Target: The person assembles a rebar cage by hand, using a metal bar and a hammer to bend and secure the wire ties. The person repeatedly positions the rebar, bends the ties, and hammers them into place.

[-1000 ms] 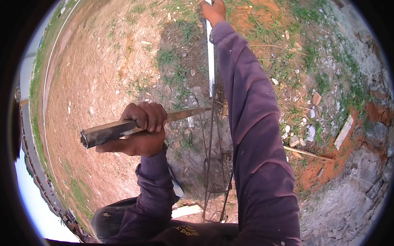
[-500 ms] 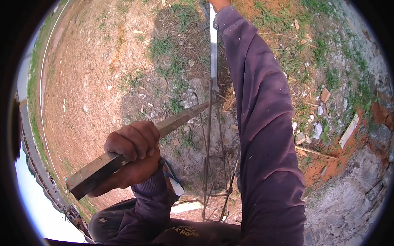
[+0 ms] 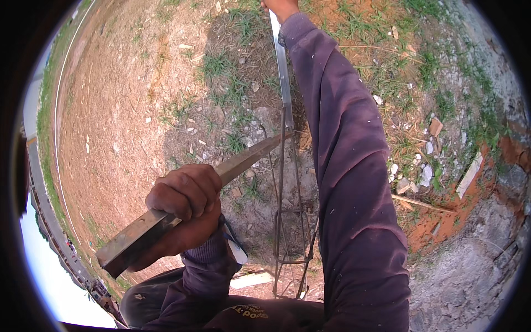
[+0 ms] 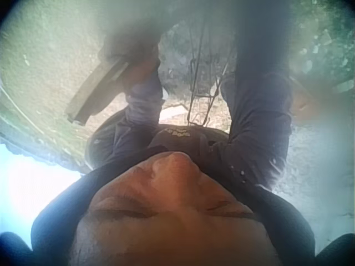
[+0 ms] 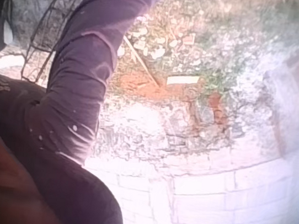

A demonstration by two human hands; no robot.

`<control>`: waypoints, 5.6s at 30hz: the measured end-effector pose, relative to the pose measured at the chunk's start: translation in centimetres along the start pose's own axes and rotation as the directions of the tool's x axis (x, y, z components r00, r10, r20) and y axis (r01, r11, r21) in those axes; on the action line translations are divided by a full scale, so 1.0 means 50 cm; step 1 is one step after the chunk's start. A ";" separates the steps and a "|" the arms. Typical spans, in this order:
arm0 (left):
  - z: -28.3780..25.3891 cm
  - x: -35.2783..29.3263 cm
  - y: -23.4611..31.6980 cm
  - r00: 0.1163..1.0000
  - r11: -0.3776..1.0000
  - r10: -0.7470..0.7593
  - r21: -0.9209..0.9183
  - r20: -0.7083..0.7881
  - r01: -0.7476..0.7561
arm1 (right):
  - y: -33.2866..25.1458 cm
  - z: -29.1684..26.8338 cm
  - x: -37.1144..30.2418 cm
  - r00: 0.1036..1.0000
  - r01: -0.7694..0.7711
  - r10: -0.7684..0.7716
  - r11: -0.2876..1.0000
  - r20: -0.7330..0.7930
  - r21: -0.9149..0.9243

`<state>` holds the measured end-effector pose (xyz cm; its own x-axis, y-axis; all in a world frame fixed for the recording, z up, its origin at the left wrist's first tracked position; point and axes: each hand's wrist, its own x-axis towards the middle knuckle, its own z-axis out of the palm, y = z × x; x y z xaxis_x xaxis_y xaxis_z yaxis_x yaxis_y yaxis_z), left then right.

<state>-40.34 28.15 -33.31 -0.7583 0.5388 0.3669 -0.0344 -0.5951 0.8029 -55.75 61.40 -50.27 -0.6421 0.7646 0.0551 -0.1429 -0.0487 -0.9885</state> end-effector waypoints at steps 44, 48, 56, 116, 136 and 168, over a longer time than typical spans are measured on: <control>-0.003 -0.015 0.039 1.000 0.998 0.012 -0.066 -0.021 -0.013 | -0.240 -0.042 -0.146 0.954 0.241 -0.213 0.963 -0.210 0.119; -0.010 -0.027 0.030 0.999 0.999 -0.017 -0.031 -0.041 0.016 | -0.233 -0.041 -0.148 0.953 0.242 -0.218 0.966 -0.213 0.095; 0.006 -0.027 0.021 0.997 0.999 -0.022 0.038 -0.076 0.025 | -0.223 -0.048 -0.141 0.955 0.237 -0.220 0.969 -0.199 0.069; 0.014 0.008 -0.008 0.998 0.998 -0.057 -0.014 -0.018 0.057 | 0.038 -0.073 0.018 0.984 -0.050 0.035 0.996 -0.177 -0.080; 0.005 -0.010 0.008 0.999 0.998 0.047 0.040 -0.013 -0.047 | 0.023 -0.026 0.010 0.966 -0.112 0.003 0.905 -0.258 -0.411; 0.049 0.033 -0.040 0.993 0.998 -0.053 -0.037 -0.104 0.049 | -0.043 -0.011 -0.032 0.975 -0.138 0.090 0.962 -0.205 -0.237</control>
<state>-39.90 31.68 -33.15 -0.8191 0.5046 0.2728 -0.0957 -0.5891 0.8024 -53.97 60.64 -48.33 -0.4843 0.8726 -0.0636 0.1302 0.0000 -0.9915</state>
